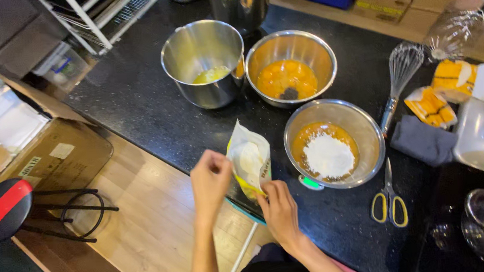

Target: The person cuts open a bag of flour with scissors and pours flour into two separate metal bowls containing orange liquid. Then the person pours sugar from a bag into a third metal bowl containing yellow liquid. The person folds the flour bag and places it in a storage bin.

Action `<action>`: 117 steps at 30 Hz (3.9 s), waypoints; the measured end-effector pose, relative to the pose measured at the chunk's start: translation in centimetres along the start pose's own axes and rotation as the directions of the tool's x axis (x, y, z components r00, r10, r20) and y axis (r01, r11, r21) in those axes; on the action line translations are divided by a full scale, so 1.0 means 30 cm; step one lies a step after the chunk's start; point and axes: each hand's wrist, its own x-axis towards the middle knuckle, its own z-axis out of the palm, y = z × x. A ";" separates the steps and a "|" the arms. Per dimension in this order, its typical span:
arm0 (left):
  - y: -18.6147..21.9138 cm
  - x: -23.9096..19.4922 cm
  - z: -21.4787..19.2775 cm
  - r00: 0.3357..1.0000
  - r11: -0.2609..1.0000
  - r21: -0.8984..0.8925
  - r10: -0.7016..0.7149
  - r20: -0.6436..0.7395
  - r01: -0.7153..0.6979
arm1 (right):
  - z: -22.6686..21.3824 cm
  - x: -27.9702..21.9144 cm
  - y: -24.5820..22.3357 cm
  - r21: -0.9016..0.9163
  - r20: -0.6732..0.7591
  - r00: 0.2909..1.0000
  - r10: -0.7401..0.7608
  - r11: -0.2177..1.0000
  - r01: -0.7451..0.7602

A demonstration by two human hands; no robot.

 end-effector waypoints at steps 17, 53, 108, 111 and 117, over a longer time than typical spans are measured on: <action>-0.265 -0.105 0.203 0.918 0.666 -0.646 -0.162 0.362 0.373 | -0.197 -0.010 0.007 0.224 -0.375 0.924 0.074 0.975 0.013; 0.404 -0.466 1.188 0.669 -0.018 -0.679 0.194 0.718 0.734 | -1.009 0.501 0.458 -0.362 0.179 0.984 0.008 0.930 0.058; 0.332 -0.402 1.199 0.559 -0.114 -0.550 0.267 0.785 0.827 | -0.884 0.498 0.474 -0.453 0.147 0.988 -0.052 0.884 0.114; 0.336 -0.401 1.194 0.584 -0.089 -0.584 0.273 0.765 0.807 | -0.892 0.488 0.475 -0.417 0.093 0.993 -0.070 0.903 0.103; 0.345 -0.396 1.169 0.575 -0.036 -0.586 0.250 0.779 0.810 | -0.911 0.459 0.471 -0.418 0.097 0.995 -0.022 0.906 0.061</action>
